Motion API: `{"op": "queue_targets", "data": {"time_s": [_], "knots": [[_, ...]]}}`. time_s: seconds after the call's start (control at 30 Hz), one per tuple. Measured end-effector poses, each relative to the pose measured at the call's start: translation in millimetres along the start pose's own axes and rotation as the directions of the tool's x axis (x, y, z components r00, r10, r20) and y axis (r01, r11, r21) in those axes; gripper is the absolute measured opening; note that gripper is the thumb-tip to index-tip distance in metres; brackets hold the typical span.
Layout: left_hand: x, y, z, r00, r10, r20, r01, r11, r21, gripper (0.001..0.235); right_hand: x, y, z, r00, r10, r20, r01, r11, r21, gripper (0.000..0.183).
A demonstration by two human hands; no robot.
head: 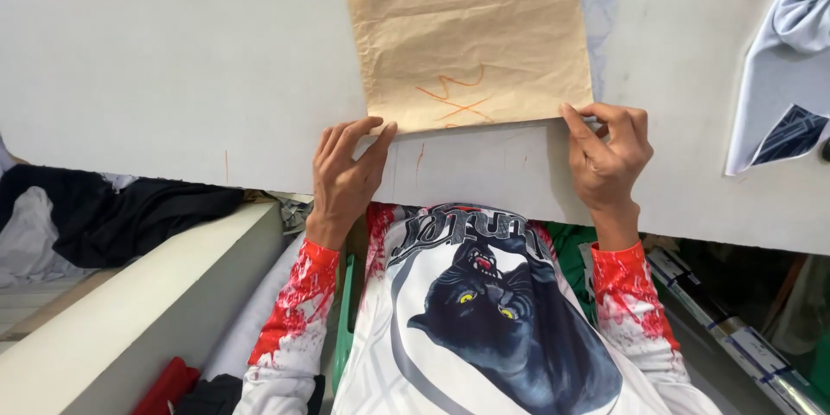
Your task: Aligning a paper pattern on fabric and cutting out the shape using scissors and an electric fabric cutter.
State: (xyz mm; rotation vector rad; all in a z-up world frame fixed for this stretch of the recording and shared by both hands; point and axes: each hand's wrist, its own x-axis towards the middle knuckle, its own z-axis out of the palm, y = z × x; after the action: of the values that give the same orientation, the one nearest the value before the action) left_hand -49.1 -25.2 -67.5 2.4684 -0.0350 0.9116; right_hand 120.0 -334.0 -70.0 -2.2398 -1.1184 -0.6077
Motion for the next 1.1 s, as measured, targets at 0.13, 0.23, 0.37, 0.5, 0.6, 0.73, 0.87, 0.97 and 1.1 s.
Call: {"op": "queue_targets", "data": {"time_s": [0.13, 0.23, 0.37, 0.5, 0.6, 0.73, 0.87, 0.97, 1.1], "knots": [[-4.7, 1.5, -3.4, 0.998, -0.052, 0.025, 0.052, 0.999, 0.001, 0.018, -10.2, 3.9, -0.9, 1.0, 0.003, -0.015, -0.003, 1.0, -0.013, 0.031], [-6.4, 0.7, -1.5, 0.997, -0.07, 0.021, 0.071, 0.997, -0.021, 0.018, -11.4, 5.8, -0.3, 1.0, -0.011, -0.028, 0.01, 0.999, -0.046, 0.03], [-6.8, -0.3, -4.6, 0.996, -0.074, 0.042, 0.073, 0.997, 0.012, 0.018, -15.3, 1.2, -0.8, 1.0, 0.015, 0.007, -0.014, 0.999, -0.047, 0.029], [-5.2, -0.1, -6.6, 0.993, -0.094, 0.068, 0.092, 0.995, 0.036, 0.019, -21.6, 0.5, 1.2, 0.999, 0.04, 0.02, -0.039, 0.999, -0.028, 0.027], [-3.8, -0.9, -7.0, 0.993, -0.102, 0.063, 0.1, 0.995, 0.03, 0.019, -24.9, 3.2, 2.7, 0.999, 0.036, 0.01, -0.036, 0.999, -0.034, 0.028], [-3.0, -0.3, -8.0, 0.995, -0.089, 0.054, 0.087, 0.996, 0.034, 0.017, -23.3, 0.2, 2.2, 0.999, 0.046, 0.009, -0.046, 0.999, -0.029, 0.029], [-1.5, 1.3, -8.5, 0.995, -0.087, 0.052, 0.085, 0.995, 0.043, 0.018, -18.3, -4.9, -1.3, 0.998, 0.058, 0.032, -0.057, 0.998, -0.032, 0.03], [-1.3, 3.2, -10.5, 0.994, -0.089, 0.067, 0.087, 0.995, 0.04, 0.018, -16.7, -8.6, -5.0, 0.996, 0.07, 0.051, -0.068, 0.997, -0.041, 0.033], [7.8, 10.7, -10.9, 0.989, -0.125, 0.08, 0.122, 0.991, 0.049, 0.019, -11.3, -14.2, -7.2, 0.994, 0.098, 0.048, -0.095, 0.993, -0.066, 0.031]]}}
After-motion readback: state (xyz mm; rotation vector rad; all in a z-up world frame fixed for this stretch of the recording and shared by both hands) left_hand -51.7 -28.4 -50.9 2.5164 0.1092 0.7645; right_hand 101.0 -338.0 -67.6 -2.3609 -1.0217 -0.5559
